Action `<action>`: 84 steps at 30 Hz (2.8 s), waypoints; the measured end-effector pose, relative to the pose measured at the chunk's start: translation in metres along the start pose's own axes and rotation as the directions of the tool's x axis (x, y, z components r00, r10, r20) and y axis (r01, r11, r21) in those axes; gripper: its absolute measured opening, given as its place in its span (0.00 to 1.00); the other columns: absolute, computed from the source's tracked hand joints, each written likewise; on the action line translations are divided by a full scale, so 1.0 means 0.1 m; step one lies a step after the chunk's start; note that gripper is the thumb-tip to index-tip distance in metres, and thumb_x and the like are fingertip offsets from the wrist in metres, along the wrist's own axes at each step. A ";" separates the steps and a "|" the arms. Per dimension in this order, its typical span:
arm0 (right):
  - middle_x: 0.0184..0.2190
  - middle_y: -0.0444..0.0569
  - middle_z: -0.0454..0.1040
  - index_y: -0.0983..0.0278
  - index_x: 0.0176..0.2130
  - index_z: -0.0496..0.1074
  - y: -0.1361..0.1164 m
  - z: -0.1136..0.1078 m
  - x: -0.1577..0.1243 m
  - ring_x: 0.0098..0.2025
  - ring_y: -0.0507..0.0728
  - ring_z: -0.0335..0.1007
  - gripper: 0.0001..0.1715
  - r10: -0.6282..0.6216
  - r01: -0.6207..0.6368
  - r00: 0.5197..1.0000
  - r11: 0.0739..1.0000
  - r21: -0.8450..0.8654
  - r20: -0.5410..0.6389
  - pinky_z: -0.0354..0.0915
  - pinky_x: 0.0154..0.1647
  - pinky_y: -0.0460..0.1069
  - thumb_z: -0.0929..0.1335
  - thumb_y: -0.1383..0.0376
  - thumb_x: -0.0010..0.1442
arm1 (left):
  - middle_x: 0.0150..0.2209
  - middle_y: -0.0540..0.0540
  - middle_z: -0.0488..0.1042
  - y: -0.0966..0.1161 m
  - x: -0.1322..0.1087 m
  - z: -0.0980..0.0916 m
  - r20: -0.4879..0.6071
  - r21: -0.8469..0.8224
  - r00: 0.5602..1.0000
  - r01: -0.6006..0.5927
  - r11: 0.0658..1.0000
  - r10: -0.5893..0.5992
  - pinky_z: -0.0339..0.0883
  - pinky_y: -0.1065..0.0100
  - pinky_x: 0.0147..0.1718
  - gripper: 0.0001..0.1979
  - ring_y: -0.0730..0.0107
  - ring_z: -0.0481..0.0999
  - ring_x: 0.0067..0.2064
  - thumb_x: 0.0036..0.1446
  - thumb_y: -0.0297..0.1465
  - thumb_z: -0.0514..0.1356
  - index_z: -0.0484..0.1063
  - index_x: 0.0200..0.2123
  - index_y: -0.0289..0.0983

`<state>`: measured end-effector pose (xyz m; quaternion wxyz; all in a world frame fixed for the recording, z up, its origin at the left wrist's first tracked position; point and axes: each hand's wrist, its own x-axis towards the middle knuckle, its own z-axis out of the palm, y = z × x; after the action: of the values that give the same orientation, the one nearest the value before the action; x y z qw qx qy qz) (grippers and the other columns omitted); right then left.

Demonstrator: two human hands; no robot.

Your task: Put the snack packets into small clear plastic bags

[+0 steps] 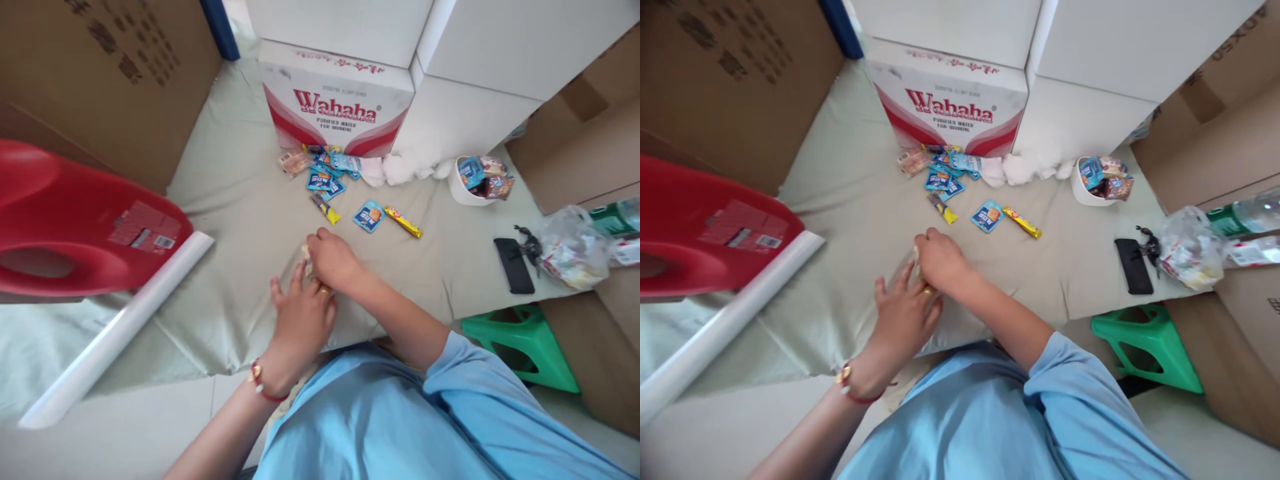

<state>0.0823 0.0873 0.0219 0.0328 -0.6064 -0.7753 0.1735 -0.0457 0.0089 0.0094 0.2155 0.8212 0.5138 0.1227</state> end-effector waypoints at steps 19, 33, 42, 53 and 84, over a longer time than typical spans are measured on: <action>0.54 0.55 0.77 0.62 0.57 0.74 0.67 0.07 -0.41 0.58 0.60 0.71 0.18 0.270 -0.037 0.935 0.721 0.691 -0.232 0.67 0.62 0.57 0.69 0.64 0.69 | 0.54 0.40 0.80 -0.36 -0.47 -0.06 -0.064 -0.612 0.916 0.278 0.740 -0.397 0.79 0.55 0.52 0.21 0.52 0.79 0.57 0.64 0.52 0.60 0.79 0.44 0.42; 0.52 0.52 0.80 0.61 0.58 0.75 0.77 0.44 -1.17 0.54 0.61 0.75 0.35 0.265 -0.064 0.964 0.252 0.965 -0.005 0.72 0.58 0.56 0.71 0.41 0.64 | 0.53 0.38 0.82 0.27 0.16 0.40 0.265 -0.917 0.921 0.332 0.221 -0.285 0.75 0.54 0.57 0.29 0.53 0.82 0.55 0.51 0.47 0.72 0.72 0.50 0.37; 0.49 0.52 0.79 0.60 0.50 0.72 1.85 0.02 -1.24 0.51 0.60 0.77 0.27 0.567 -0.013 0.797 0.365 0.931 -0.211 0.73 0.55 0.56 0.74 0.46 0.61 | 0.50 0.40 0.82 0.03 0.12 0.35 0.049 -0.723 0.952 0.242 0.648 -0.302 0.78 0.53 0.52 0.23 0.53 0.83 0.51 0.60 0.51 0.62 0.76 0.48 0.40; 0.45 0.54 0.80 0.62 0.45 0.73 3.36 -0.68 -0.21 0.47 0.60 0.78 0.13 0.848 -0.358 0.451 0.457 0.814 -0.278 0.74 0.47 0.55 0.66 0.56 0.67 | 0.51 0.37 0.80 -0.94 -0.50 0.18 -0.364 -0.021 0.915 0.179 0.984 -0.174 0.76 0.51 0.50 0.15 0.49 0.80 0.51 0.67 0.40 0.56 0.78 0.42 0.38; 0.38 0.53 0.78 0.63 0.35 0.73 2.15 -0.79 1.00 0.41 0.59 0.72 0.04 0.463 -0.285 0.750 0.871 0.401 -0.473 0.66 0.41 0.51 0.67 0.67 0.62 | 0.45 0.40 0.80 -0.92 -0.49 0.32 -0.519 -0.011 0.853 -0.065 0.998 0.050 0.74 0.55 0.50 0.05 0.54 0.79 0.49 0.67 0.27 0.59 0.75 0.43 0.39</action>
<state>0.2769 0.2442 0.0137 0.3130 -0.7618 -0.5564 0.1098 -0.1266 -0.0076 -0.0613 0.0769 0.7697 0.5265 0.3528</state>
